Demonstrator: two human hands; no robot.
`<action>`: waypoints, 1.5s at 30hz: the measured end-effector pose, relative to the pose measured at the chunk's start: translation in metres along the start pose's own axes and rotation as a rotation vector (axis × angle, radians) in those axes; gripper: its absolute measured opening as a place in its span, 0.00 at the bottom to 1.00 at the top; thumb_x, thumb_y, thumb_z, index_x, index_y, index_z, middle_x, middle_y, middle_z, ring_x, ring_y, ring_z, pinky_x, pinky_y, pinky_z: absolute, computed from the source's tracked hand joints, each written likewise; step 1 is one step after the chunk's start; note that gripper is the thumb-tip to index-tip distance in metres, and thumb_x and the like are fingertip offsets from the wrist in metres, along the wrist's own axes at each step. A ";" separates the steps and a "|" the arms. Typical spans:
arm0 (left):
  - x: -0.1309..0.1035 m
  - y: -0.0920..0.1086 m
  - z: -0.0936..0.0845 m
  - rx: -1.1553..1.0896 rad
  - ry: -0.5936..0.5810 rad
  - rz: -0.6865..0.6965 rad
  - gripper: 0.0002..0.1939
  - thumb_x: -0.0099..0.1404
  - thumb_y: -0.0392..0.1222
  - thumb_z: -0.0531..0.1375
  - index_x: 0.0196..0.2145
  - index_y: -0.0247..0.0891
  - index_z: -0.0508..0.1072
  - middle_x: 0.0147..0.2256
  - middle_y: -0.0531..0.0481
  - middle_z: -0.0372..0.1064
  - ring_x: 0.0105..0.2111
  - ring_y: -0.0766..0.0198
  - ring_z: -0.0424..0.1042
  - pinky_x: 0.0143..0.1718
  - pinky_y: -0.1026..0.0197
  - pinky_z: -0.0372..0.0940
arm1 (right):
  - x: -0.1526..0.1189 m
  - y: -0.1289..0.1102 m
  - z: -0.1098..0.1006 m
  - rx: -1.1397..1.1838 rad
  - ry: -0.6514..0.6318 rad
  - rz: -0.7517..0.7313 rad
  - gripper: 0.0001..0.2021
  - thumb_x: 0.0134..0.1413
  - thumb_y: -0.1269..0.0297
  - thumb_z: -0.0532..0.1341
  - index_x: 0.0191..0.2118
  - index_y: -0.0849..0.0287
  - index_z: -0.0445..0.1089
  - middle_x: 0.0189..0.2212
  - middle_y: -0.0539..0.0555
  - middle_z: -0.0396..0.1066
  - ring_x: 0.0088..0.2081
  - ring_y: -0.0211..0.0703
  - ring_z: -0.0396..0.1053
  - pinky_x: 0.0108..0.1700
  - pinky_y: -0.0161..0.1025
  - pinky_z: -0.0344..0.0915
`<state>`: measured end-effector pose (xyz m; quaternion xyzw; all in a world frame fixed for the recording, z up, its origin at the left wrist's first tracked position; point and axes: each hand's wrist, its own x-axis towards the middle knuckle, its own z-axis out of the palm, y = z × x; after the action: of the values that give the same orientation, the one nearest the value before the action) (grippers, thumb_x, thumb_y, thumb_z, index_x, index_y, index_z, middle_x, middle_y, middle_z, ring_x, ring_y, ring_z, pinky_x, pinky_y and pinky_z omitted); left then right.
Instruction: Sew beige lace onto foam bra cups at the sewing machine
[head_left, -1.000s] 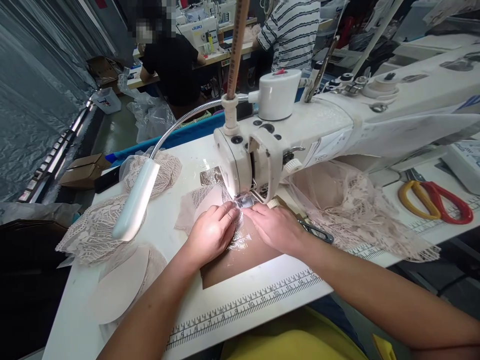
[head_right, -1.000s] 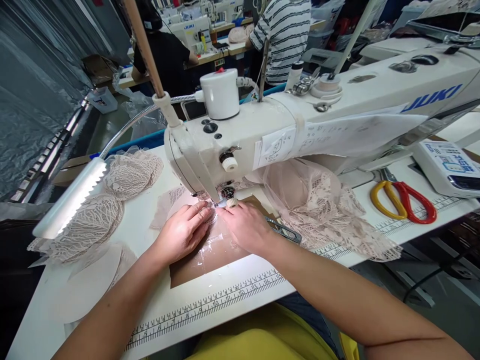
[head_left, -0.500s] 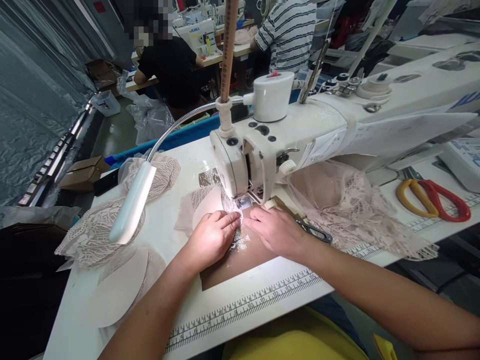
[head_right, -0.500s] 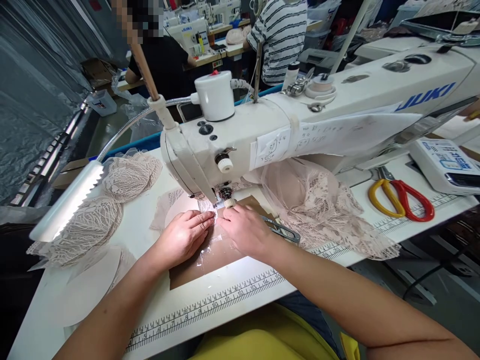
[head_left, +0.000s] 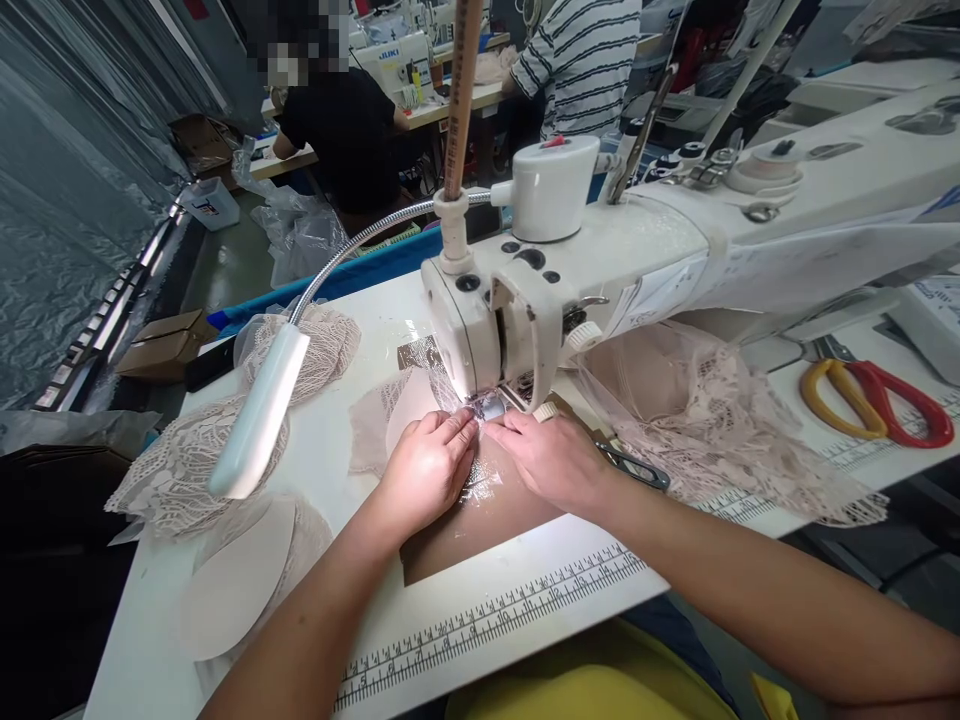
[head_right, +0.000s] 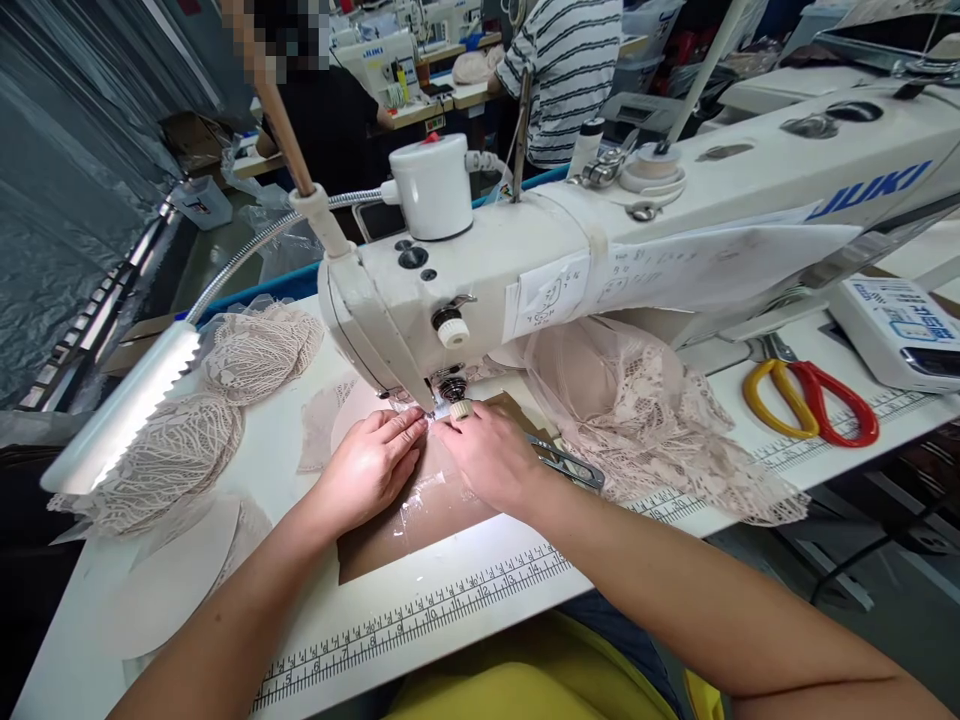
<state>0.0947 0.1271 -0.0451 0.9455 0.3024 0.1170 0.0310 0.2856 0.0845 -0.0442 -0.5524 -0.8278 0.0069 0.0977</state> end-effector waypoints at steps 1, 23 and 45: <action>0.001 -0.001 0.000 -0.008 0.011 -0.012 0.17 0.69 0.39 0.50 0.51 0.33 0.70 0.53 0.41 0.68 0.45 0.52 0.66 0.43 0.49 0.67 | 0.000 0.001 0.000 0.005 0.011 -0.007 0.16 0.55 0.74 0.55 0.46 0.58 0.73 0.33 0.54 0.72 0.30 0.42 0.59 0.29 0.40 0.47; -0.004 -0.030 -0.005 0.032 0.030 -0.437 0.21 0.66 0.46 0.50 0.55 0.38 0.66 0.57 0.43 0.61 0.57 0.50 0.58 0.55 0.48 0.56 | -0.002 0.015 0.023 0.006 0.199 -0.168 0.18 0.58 0.71 0.49 0.45 0.58 0.74 0.30 0.54 0.71 0.28 0.41 0.67 0.31 0.39 0.58; -0.168 0.032 -0.076 -1.155 0.043 -0.824 0.16 0.60 0.53 0.59 0.34 0.40 0.59 0.27 0.57 0.59 0.24 0.69 0.60 0.25 0.68 0.56 | -0.003 0.015 0.018 0.120 0.115 -0.116 0.18 0.59 0.69 0.48 0.46 0.59 0.73 0.36 0.57 0.72 0.35 0.49 0.70 0.36 0.43 0.64</action>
<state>-0.0378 0.0031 -0.0008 0.5840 0.5257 0.2561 0.5630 0.2971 0.0890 -0.0645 -0.4963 -0.8495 0.0191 0.1781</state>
